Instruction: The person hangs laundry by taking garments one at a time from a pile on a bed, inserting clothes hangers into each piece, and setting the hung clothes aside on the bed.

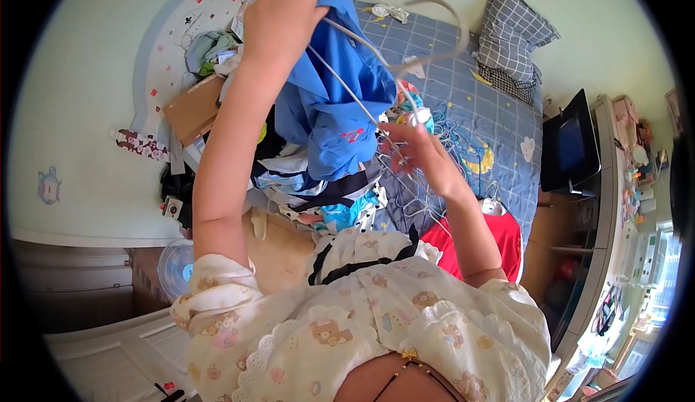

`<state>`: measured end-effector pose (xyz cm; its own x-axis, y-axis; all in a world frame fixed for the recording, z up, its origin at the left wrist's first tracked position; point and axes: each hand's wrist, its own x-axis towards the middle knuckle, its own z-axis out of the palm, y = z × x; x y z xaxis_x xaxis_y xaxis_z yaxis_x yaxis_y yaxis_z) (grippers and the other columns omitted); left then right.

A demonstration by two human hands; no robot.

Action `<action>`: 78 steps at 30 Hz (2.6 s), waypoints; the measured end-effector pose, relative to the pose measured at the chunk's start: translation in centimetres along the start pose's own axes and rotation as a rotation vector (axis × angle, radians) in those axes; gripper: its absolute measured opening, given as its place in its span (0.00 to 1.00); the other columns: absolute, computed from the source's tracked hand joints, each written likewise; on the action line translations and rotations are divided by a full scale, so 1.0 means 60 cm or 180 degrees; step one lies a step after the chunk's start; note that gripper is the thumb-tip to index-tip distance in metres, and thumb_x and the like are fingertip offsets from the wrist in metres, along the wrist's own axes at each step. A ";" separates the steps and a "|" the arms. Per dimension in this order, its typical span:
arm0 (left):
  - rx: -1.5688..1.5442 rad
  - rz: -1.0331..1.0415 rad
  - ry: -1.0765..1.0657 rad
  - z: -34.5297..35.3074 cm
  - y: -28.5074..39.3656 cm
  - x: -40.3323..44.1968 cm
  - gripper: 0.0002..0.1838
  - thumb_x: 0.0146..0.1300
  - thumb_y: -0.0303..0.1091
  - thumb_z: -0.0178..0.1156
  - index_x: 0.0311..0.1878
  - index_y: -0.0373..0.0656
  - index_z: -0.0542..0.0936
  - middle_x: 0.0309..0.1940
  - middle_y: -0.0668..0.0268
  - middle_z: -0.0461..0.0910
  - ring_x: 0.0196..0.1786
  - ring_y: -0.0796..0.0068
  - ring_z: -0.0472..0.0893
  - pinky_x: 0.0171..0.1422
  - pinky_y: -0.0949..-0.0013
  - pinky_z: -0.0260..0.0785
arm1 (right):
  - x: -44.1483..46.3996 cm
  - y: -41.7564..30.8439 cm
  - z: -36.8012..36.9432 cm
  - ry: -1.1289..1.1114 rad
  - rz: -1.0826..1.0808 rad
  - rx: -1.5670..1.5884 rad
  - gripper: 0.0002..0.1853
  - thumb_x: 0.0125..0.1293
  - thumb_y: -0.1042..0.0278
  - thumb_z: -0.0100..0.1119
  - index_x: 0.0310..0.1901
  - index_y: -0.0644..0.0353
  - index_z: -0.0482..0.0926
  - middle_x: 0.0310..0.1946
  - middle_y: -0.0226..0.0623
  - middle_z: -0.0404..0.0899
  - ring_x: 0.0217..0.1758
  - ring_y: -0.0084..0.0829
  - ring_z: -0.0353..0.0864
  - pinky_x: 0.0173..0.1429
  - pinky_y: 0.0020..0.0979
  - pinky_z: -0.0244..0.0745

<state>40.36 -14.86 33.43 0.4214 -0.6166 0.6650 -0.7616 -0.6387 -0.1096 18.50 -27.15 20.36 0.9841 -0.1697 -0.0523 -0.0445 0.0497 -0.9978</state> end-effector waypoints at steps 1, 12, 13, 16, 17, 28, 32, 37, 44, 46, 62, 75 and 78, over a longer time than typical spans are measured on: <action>-0.0089 0.0021 -0.0069 0.005 0.008 -0.007 0.11 0.58 0.41 0.62 0.38 0.48 0.74 0.25 0.60 0.80 0.33 0.53 0.81 0.35 0.54 0.71 | 0.012 0.002 0.007 0.0072 -0.0028 0.0042 0.35 0.74 0.40 0.29 0.61 0.64 0.71 0.40 0.34 0.77 0.33 0.20 0.74 0.33 0.21 0.65; -0.0886 0.2108 0.0493 -0.072 0.005 -0.002 0.18 0.54 0.33 0.65 0.48 0.44 0.76 0.48 0.59 0.77 0.55 0.57 0.74 0.57 0.62 0.67 | 0.022 -0.054 -0.080 -0.0398 -0.0658 -0.0529 0.37 0.73 0.38 0.29 0.57 0.66 0.74 0.40 0.38 0.79 0.35 0.26 0.77 0.34 0.24 0.70; -0.0849 0.2075 0.0331 -0.059 0.000 0.003 0.15 0.54 0.35 0.65 0.45 0.44 0.76 0.45 0.61 0.78 0.51 0.59 0.76 0.52 0.62 0.69 | 0.019 -0.063 -0.089 -0.0553 -0.0694 -0.0591 0.37 0.73 0.37 0.29 0.58 0.67 0.74 0.41 0.39 0.79 0.37 0.28 0.78 0.36 0.25 0.72; -0.0895 0.2052 0.0335 -0.023 -0.011 0.001 0.11 0.54 0.36 0.66 0.37 0.44 0.76 0.36 0.65 0.79 0.41 0.63 0.80 0.40 0.65 0.73 | 0.009 -0.082 -0.108 -0.0790 -0.0757 -0.0852 0.50 0.65 0.25 0.21 0.58 0.69 0.73 0.52 0.47 0.78 0.53 0.39 0.78 0.55 0.34 0.72; -0.1020 0.2076 0.0666 -0.015 -0.013 -0.001 0.11 0.53 0.35 0.67 0.35 0.44 0.75 0.33 0.65 0.79 0.37 0.62 0.80 0.36 0.65 0.72 | 0.007 -0.080 -0.132 -0.0856 -0.0985 -0.0742 0.49 0.67 0.27 0.19 0.58 0.69 0.74 0.54 0.47 0.76 0.55 0.39 0.77 0.58 0.36 0.70; -0.1378 0.1271 0.1507 -0.034 -0.062 -0.011 0.10 0.58 0.30 0.64 0.32 0.40 0.72 0.21 0.62 0.70 0.22 0.61 0.71 0.27 0.66 0.65 | 0.036 -0.085 -0.170 0.0923 -0.1067 -0.1641 0.16 0.65 0.58 0.60 0.46 0.63 0.79 0.35 0.36 0.80 0.37 0.24 0.77 0.42 0.26 0.73; -0.1233 0.1062 0.1504 -0.039 -0.067 -0.027 0.11 0.58 0.30 0.64 0.30 0.40 0.70 0.21 0.61 0.70 0.22 0.60 0.70 0.27 0.66 0.65 | 0.078 -0.066 -0.139 0.0622 -0.0718 -0.2122 0.12 0.60 0.63 0.64 0.37 0.64 0.78 0.27 0.34 0.78 0.31 0.25 0.77 0.36 0.27 0.72; -0.0784 0.0606 0.1147 -0.035 -0.120 -0.068 0.12 0.58 0.31 0.64 0.30 0.41 0.69 0.23 0.61 0.71 0.24 0.60 0.72 0.28 0.65 0.66 | 0.068 -0.053 -0.163 0.0526 -0.0782 -0.1446 0.08 0.62 0.69 0.62 0.36 0.65 0.76 0.25 0.29 0.75 0.28 0.17 0.71 0.30 0.23 0.67; -0.0237 0.0661 0.1143 -0.013 -0.145 -0.114 0.11 0.56 0.32 0.66 0.32 0.43 0.71 0.28 0.64 0.74 0.29 0.62 0.76 0.31 0.66 0.69 | 0.052 -0.066 -0.174 0.0666 -0.0677 -0.1260 0.06 0.60 0.74 0.59 0.37 0.66 0.76 0.24 0.28 0.77 0.26 0.15 0.72 0.28 0.19 0.65; 0.0009 0.0998 0.1169 -0.012 -0.143 -0.118 0.11 0.56 0.33 0.66 0.32 0.44 0.71 0.28 0.65 0.74 0.30 0.62 0.76 0.31 0.66 0.70 | 0.053 -0.072 -0.174 0.1012 -0.0882 -0.1190 0.06 0.59 0.75 0.59 0.36 0.67 0.76 0.24 0.28 0.77 0.26 0.16 0.73 0.29 0.20 0.66; -0.1789 -0.0580 0.1111 -0.003 -0.067 -0.098 0.10 0.67 0.32 0.56 0.33 0.37 0.71 0.19 0.54 0.68 0.22 0.60 0.66 0.27 0.65 0.61 | 0.020 -0.276 -0.109 0.1210 -0.2896 -0.3969 0.18 0.64 0.70 0.59 0.55 0.63 0.75 0.43 0.43 0.79 0.46 0.33 0.80 0.52 0.27 0.71; -0.1857 0.0319 0.0877 -0.006 -0.080 -0.101 0.09 0.64 0.34 0.58 0.33 0.40 0.70 0.22 0.54 0.71 0.24 0.51 0.72 0.27 0.61 0.64 | 0.017 -0.195 -0.147 0.1788 -0.2635 -0.2996 0.10 0.63 0.69 0.61 0.43 0.63 0.78 0.31 0.44 0.79 0.31 0.38 0.80 0.37 0.29 0.74; -0.1646 0.0242 0.0399 -0.003 -0.084 -0.108 0.10 0.64 0.34 0.58 0.33 0.39 0.70 0.20 0.54 0.71 0.23 0.52 0.71 0.27 0.62 0.63 | 0.012 -0.182 -0.159 0.1768 -0.2419 -0.2863 0.11 0.62 0.69 0.62 0.45 0.62 0.79 0.32 0.42 0.80 0.33 0.34 0.80 0.40 0.28 0.74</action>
<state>41.40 -7.59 29.80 0.3177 -0.5723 0.7560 -0.9441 -0.2650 0.1962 18.05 -37.23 30.82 0.6212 -0.2567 0.7404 0.1769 -0.8745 -0.4516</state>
